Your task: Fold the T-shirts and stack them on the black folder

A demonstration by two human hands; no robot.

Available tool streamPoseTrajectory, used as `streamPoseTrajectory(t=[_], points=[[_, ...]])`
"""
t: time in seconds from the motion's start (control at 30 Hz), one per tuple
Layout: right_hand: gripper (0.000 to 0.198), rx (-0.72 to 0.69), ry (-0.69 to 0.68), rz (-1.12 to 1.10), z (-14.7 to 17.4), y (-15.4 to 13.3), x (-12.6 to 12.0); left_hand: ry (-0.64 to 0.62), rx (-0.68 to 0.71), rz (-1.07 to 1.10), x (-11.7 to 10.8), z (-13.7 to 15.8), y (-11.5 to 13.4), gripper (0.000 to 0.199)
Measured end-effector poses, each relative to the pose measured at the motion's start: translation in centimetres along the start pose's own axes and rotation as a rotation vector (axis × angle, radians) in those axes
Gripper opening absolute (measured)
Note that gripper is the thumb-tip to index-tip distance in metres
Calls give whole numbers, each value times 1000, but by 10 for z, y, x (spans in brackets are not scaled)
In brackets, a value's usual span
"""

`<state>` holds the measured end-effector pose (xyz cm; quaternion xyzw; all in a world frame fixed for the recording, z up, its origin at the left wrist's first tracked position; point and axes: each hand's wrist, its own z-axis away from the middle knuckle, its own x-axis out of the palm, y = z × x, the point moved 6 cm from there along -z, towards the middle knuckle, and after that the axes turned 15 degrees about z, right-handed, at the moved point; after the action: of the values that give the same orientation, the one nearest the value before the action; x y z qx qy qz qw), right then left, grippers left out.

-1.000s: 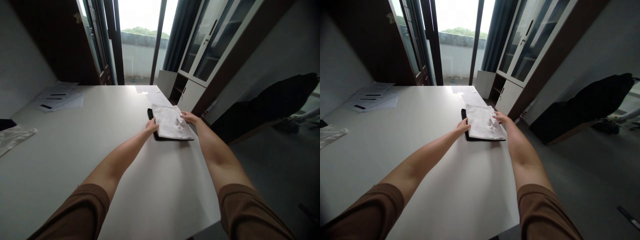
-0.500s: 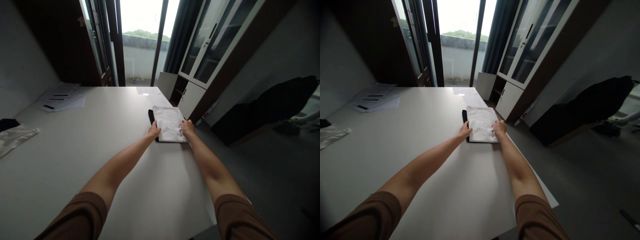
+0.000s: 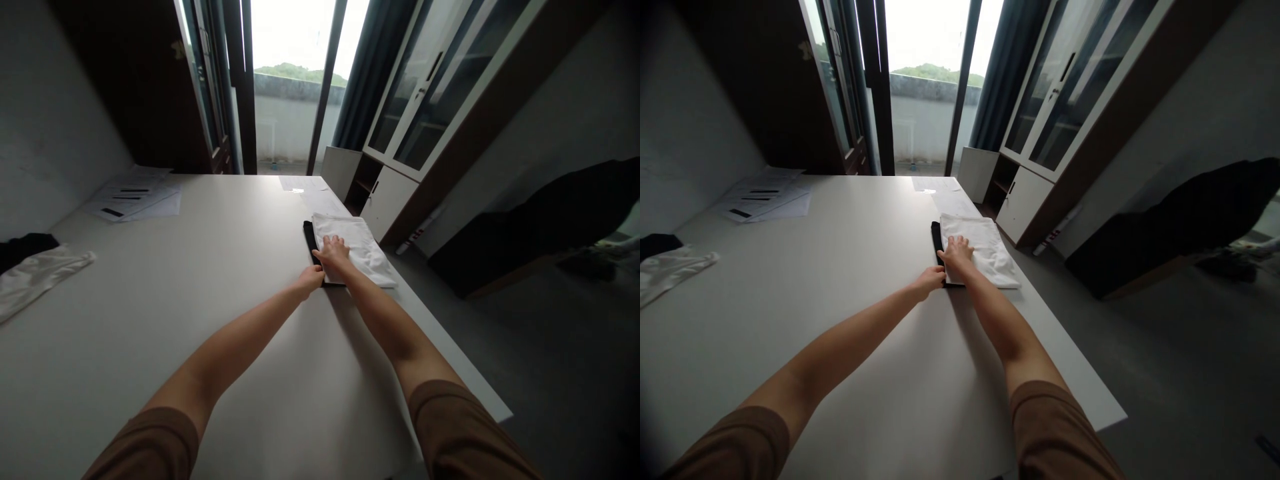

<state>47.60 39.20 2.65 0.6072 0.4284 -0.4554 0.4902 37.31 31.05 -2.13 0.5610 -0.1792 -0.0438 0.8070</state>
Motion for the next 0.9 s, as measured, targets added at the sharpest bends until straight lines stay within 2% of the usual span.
streamPoseTrajectory(t=[0.13,0.23,0.37,0.47,0.6,0.73,0.8,0.9], points=[[41,17,-46,28,-12,-4,-1,-111,-127,99,-33,33,0,22],[35,11,-50,50,-19,-6,-2,-163,-156,154,-64,61,2,22],[38,5,-45,68,-21,-14,-7,-139,-90,228,-101,93,1,24],[33,-30,-42,58,-17,-20,-14,-104,-15,272,-121,114,0,28],[32,-59,102,55,-4,-16,-33,-138,90,348,-132,131,0,34],[34,-74,185,54,8,-13,-41,-179,126,406,-133,129,0,34],[34,-97,155,54,10,-16,-37,-181,130,407,-133,125,0,35],[32,-168,13,52,10,-25,-22,-189,142,398,-132,124,-1,37]])
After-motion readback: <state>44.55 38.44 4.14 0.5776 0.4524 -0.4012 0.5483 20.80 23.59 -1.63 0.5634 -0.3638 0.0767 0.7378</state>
